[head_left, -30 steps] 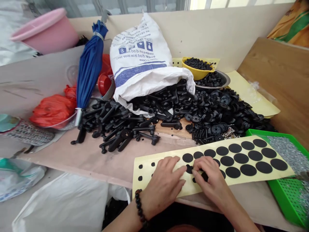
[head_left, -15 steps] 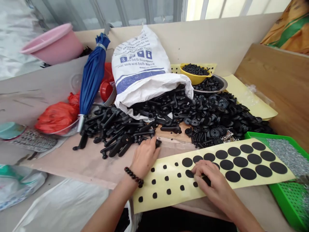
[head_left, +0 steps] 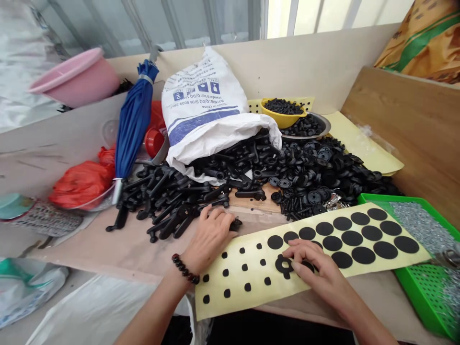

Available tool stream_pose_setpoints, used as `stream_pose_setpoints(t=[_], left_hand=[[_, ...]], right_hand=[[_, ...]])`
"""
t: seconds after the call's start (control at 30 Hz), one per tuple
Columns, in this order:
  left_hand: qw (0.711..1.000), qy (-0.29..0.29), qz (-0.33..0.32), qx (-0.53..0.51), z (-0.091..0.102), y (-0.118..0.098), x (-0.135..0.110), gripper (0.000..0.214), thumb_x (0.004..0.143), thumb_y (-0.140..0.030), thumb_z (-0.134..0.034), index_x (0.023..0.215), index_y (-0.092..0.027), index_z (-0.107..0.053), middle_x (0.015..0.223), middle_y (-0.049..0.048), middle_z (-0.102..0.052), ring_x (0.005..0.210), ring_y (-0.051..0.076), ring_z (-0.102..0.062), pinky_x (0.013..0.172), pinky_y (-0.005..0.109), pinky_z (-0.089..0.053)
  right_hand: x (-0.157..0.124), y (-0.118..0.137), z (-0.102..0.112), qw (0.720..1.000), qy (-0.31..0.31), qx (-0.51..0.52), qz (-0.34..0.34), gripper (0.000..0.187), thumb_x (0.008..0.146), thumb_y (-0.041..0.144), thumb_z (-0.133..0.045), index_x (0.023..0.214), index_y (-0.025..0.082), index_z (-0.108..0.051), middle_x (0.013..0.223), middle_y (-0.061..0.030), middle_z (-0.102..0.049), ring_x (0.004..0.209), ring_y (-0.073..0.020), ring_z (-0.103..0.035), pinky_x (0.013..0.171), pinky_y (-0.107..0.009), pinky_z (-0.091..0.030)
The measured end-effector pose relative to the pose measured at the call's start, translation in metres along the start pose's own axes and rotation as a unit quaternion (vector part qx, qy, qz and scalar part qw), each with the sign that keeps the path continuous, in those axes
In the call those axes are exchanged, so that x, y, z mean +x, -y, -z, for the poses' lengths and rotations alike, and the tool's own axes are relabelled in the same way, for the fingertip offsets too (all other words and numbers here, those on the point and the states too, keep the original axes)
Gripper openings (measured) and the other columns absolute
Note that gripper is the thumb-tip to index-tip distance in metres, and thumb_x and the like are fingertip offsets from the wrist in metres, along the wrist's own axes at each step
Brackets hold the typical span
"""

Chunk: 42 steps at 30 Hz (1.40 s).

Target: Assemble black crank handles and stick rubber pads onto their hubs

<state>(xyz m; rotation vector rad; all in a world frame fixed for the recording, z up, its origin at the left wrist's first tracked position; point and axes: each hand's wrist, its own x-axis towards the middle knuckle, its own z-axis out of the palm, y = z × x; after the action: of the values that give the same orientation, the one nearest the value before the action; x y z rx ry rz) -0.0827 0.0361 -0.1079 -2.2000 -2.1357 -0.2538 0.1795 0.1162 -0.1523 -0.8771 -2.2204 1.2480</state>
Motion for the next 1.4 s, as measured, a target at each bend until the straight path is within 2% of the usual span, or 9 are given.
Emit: stream_pose_setpoints(t=[0.1,0.2,0.3,0.4,0.53,0.7,0.83,1.07,1.4], left_hand=[[0.997,-0.051,0.003,-0.049,-0.006,-0.004,-0.003,0.013,0.088,-0.028,-0.053,0.092,-0.016,-0.051,0.088,0.0069,-0.061,0.085,0.023,-0.056,0.083,0.042,-0.044],[0.990,-0.070,0.007,-0.120,-0.013,-0.023,-0.006,0.025,0.091,-0.028,-0.048,0.112,-0.015,-0.047,0.101,0.0100,-0.062,0.090,0.023,-0.058,0.079,0.037,-0.047],[0.981,-0.024,-0.018,-0.189,-0.018,-0.046,-0.006,0.041,0.089,-0.023,-0.048,0.128,-0.016,-0.038,0.110,0.0097,-0.061,0.097,0.023,-0.056,0.085,0.036,-0.047],[0.975,0.062,-0.037,-0.209,-0.016,-0.060,-0.002,0.039,0.085,-0.019,-0.053,0.123,-0.017,-0.047,0.104,0.0081,-0.063,0.096,0.024,-0.057,0.084,0.036,-0.048],[0.951,0.142,0.003,-0.274,-0.004,-0.061,0.007,0.031,0.082,-0.023,-0.059,0.113,-0.020,-0.057,0.100,0.0046,-0.067,0.091,0.022,-0.062,0.080,0.031,-0.048],[0.886,0.165,0.051,-0.432,0.000,-0.064,0.009,0.043,0.078,-0.022,-0.061,0.121,-0.023,-0.057,0.102,0.0005,-0.068,0.087,0.018,-0.062,0.079,0.026,-0.046],[0.828,0.207,0.106,-0.510,-0.012,-0.070,0.005,0.048,0.077,-0.018,-0.054,0.124,-0.017,-0.056,0.091,0.0013,-0.067,0.065,0.013,-0.058,0.061,0.022,-0.045],[0.841,0.163,0.123,-0.502,-0.015,-0.075,0.003,0.042,0.071,-0.013,-0.049,0.110,-0.018,-0.065,0.077,-0.0017,-0.064,0.064,0.012,-0.054,0.059,0.020,-0.042],[0.776,0.225,0.146,-0.571,-0.017,-0.076,0.005,0.046,0.074,-0.016,-0.049,0.118,-0.019,-0.061,0.075,-0.0010,-0.060,0.052,0.008,-0.053,0.046,0.016,-0.040]], right_hand=[[0.001,0.003,0.003,0.998,-0.017,0.062,-0.028,0.018,0.080,0.031,-0.054,0.064,0.022,-0.052,0.093,-0.0083,-0.070,0.109,-0.0303,-0.056,0.092,-0.049,-0.043],[0.001,0.005,0.007,0.989,-0.026,0.134,-0.057,0.023,0.080,0.036,-0.056,0.063,0.021,-0.051,0.093,-0.0096,-0.070,0.109,-0.0303,-0.057,0.092,-0.046,-0.044],[-0.001,0.002,0.010,0.975,-0.041,0.202,-0.079,0.025,0.080,0.039,-0.059,0.064,0.020,-0.053,0.095,-0.0111,-0.069,0.110,-0.0301,-0.056,0.093,-0.044,-0.044],[-0.002,-0.001,0.011,0.966,-0.057,0.236,-0.091,0.025,0.077,0.040,-0.063,0.065,0.020,-0.054,0.096,-0.0118,-0.069,0.112,-0.0310,-0.055,0.093,-0.045,-0.043],[-0.003,-0.001,0.011,0.964,-0.061,0.242,-0.094,0.026,0.077,0.040,-0.063,0.064,0.020,-0.054,0.097,-0.0111,-0.068,0.109,-0.0303,-0.055,0.092,-0.043,-0.043],[-0.004,0.001,0.011,0.959,-0.034,0.270,-0.078,0.023,0.079,0.037,-0.061,0.066,0.020,-0.054,0.103,-0.0080,-0.065,0.101,-0.0257,-0.057,0.084,-0.036,-0.046],[-0.003,0.004,0.008,0.958,-0.016,0.275,-0.085,0.022,0.079,0.035,-0.061,0.066,0.019,-0.053,0.102,-0.0076,-0.064,0.095,-0.0238,-0.058,0.078,-0.033,-0.047],[0.000,0.005,0.003,0.955,-0.009,0.280,-0.101,0.021,0.079,0.033,-0.061,0.065,0.019,-0.052,0.100,-0.0069,-0.063,0.092,-0.0222,-0.057,0.074,-0.030,-0.045],[0.001,0.006,0.000,0.942,0.003,0.311,-0.123,0.021,0.079,0.032,-0.062,0.066,0.019,-0.052,0.098,-0.0054,-0.061,0.093,-0.0201,-0.053,0.078,-0.028,-0.041]])
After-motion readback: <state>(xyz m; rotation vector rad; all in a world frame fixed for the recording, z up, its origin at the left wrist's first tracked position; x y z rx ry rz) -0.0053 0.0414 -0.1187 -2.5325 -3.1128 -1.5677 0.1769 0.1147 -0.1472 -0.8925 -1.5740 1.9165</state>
